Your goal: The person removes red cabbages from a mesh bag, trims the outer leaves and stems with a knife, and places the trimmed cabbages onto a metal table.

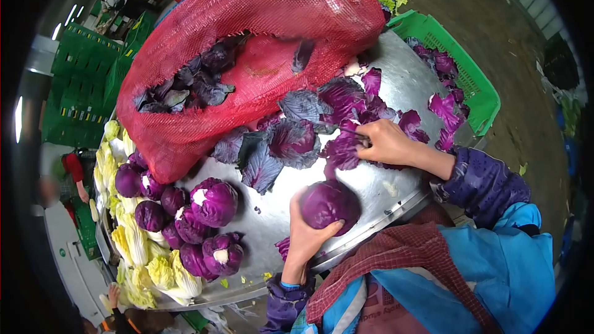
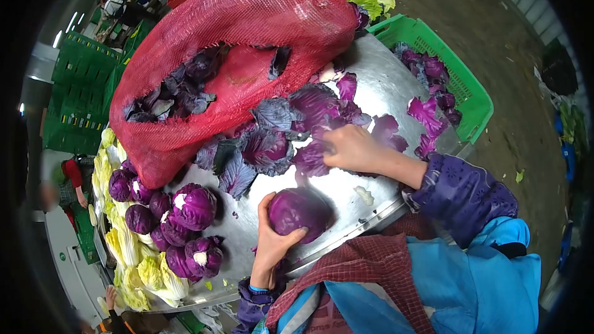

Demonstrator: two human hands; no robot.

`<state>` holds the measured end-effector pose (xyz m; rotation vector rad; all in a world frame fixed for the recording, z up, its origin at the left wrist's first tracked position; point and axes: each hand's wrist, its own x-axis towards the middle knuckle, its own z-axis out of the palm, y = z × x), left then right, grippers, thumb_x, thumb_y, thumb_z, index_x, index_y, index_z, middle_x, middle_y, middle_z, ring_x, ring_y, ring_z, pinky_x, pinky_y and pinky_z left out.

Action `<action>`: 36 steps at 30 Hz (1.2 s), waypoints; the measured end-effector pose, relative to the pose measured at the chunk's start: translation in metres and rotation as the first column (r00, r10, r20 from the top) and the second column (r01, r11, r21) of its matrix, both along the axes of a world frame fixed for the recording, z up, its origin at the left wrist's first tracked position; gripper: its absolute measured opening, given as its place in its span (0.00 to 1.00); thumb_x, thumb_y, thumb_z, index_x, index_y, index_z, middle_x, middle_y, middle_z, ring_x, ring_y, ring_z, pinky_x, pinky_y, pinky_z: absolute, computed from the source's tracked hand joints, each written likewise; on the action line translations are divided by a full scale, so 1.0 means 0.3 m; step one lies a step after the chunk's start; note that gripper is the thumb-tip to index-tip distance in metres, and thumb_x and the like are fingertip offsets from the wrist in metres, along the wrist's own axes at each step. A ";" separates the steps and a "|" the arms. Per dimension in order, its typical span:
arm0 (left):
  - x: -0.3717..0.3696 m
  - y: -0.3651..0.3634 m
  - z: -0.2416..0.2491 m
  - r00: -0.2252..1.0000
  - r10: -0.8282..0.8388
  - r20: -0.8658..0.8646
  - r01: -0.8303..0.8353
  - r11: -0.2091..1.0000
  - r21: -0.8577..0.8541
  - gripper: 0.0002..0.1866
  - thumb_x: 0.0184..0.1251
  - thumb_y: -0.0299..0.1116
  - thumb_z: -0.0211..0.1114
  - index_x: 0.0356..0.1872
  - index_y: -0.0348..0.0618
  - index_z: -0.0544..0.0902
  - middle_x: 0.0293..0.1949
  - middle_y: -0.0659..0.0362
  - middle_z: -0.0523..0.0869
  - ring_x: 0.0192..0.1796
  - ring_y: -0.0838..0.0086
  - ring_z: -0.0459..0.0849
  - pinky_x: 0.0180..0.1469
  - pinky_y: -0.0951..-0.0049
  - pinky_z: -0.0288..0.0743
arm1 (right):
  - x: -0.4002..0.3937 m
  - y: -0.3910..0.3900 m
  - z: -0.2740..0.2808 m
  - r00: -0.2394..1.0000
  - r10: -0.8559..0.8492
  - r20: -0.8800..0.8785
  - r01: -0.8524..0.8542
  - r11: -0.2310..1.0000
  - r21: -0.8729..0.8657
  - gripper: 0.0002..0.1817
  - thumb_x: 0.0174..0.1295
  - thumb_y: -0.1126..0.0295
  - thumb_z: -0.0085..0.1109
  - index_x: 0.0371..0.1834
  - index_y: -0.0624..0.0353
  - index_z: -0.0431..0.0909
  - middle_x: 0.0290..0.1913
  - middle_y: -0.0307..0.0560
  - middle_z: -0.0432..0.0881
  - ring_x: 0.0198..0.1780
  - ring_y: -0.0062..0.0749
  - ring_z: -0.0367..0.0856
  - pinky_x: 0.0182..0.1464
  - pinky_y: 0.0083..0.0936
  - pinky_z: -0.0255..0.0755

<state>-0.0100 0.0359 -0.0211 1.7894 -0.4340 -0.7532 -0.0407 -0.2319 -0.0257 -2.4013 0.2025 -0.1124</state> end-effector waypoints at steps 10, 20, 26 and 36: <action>-0.001 -0.024 0.083 0.904 0.331 -0.270 -0.389 0.899 -0.203 0.43 0.45 0.28 0.72 0.65 0.43 0.58 0.56 0.52 0.68 0.58 0.66 0.71 0.61 0.67 0.66 | -0.082 0.189 0.154 0.966 0.245 0.088 -0.248 0.969 0.024 0.26 0.54 0.49 0.63 0.40 0.64 0.74 0.30 0.51 0.78 0.31 0.52 0.82 0.30 0.46 0.74; -0.014 -0.034 0.118 0.935 0.347 -0.066 -0.353 0.921 -0.162 0.45 0.43 0.32 0.75 0.65 0.42 0.59 0.57 0.52 0.68 0.59 0.65 0.69 0.63 0.66 0.64 | -0.074 0.190 0.201 0.950 0.199 0.241 -0.233 0.964 0.124 0.16 0.52 0.62 0.67 0.34 0.60 0.74 0.28 0.47 0.77 0.31 0.47 0.81 0.31 0.37 0.73; -0.020 -0.028 0.112 0.944 0.323 -0.070 -0.331 0.928 -0.171 0.46 0.43 0.35 0.76 0.65 0.43 0.59 0.57 0.52 0.68 0.59 0.66 0.70 0.62 0.68 0.65 | -0.053 0.172 0.104 0.949 0.160 0.272 -0.236 0.933 0.272 0.17 0.55 0.60 0.63 0.37 0.63 0.74 0.28 0.54 0.78 0.32 0.50 0.81 0.35 0.41 0.73; 0.002 -0.027 0.079 0.807 0.375 -0.456 -0.549 0.760 -0.346 0.44 0.49 0.43 0.71 0.66 0.45 0.58 0.58 0.52 0.68 0.61 0.62 0.70 0.63 0.61 0.67 | -0.075 0.072 0.109 0.991 0.134 0.006 -0.132 0.965 0.224 0.23 0.46 0.61 0.72 0.41 0.64 0.76 0.35 0.50 0.81 0.39 0.35 0.83 0.40 0.29 0.76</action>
